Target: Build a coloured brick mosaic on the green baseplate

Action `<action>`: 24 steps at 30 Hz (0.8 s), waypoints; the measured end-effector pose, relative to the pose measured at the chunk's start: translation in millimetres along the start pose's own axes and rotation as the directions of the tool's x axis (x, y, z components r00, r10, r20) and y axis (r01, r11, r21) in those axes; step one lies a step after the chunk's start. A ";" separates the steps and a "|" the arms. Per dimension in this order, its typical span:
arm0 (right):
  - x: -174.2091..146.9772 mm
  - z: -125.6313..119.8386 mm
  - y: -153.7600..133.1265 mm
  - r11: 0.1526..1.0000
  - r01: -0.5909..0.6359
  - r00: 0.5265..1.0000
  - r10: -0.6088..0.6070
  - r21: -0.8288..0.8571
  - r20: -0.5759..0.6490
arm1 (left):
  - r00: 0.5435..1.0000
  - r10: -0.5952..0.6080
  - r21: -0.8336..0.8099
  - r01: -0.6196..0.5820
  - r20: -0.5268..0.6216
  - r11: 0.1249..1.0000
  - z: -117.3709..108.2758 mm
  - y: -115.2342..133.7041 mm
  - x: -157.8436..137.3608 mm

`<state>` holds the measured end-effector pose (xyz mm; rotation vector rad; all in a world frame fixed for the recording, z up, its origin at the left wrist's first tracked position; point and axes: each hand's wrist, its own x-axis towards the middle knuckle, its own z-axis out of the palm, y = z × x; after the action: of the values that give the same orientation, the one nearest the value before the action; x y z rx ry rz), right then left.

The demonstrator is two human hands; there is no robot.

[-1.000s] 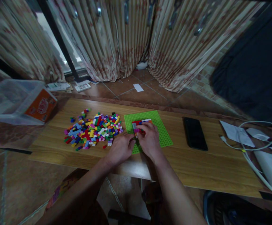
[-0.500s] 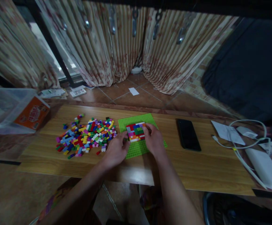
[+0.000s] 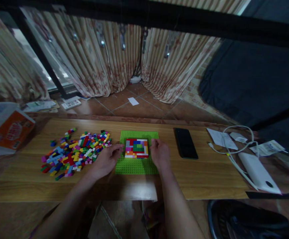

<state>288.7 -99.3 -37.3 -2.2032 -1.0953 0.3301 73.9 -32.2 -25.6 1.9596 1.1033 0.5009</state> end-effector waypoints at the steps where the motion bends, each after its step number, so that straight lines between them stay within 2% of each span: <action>1: 2.0 1.5 0.0 1.000 0.021 1.000 -0.021 0.002 -0.023 | 1.000 -0.018 -0.006 0.018 -0.002 1.000 0.4 -0.2 0.6; 3: 5.9 5.8 -0.5 0.998 0.060 0.997 -0.059 0.032 -0.048 | 0.999 -0.055 -0.027 0.055 0.001 0.998 3.2 0.3 1.5; 7: 12.1 16.1 -0.8 0.986 0.095 0.995 -0.093 0.138 -0.021 | 0.995 -0.102 -0.093 0.103 0.007 0.990 11.7 2.3 3.7; 12: 13.1 24.4 0.8 0.974 0.134 0.991 -0.128 0.184 -0.044 | 0.993 -0.114 -0.132 0.112 -0.005 0.985 16.9 3.3 7.3; 20: 11.3 32.1 7.7 0.965 0.167 0.985 -0.154 0.202 -0.079 | 0.956 -0.294 -0.337 0.283 0.021 0.898 27.2 -0.1 11.9; 22: 11.2 32.0 9.2 0.964 0.183 0.982 -0.172 0.193 -0.073 | 0.955 -0.295 -0.328 0.284 0.018 0.901 29.1 -1.8 11.5; 24: 10.8 30.8 9.7 0.968 0.185 0.982 -0.177 0.172 -0.060 | 0.969 -0.248 -0.282 0.237 -0.004 0.930 29.8 -2.4 9.9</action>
<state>286.6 -81.6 -66.3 -1.9303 -1.1861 0.2855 97.8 -36.8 -45.5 1.5499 1.2093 0.5311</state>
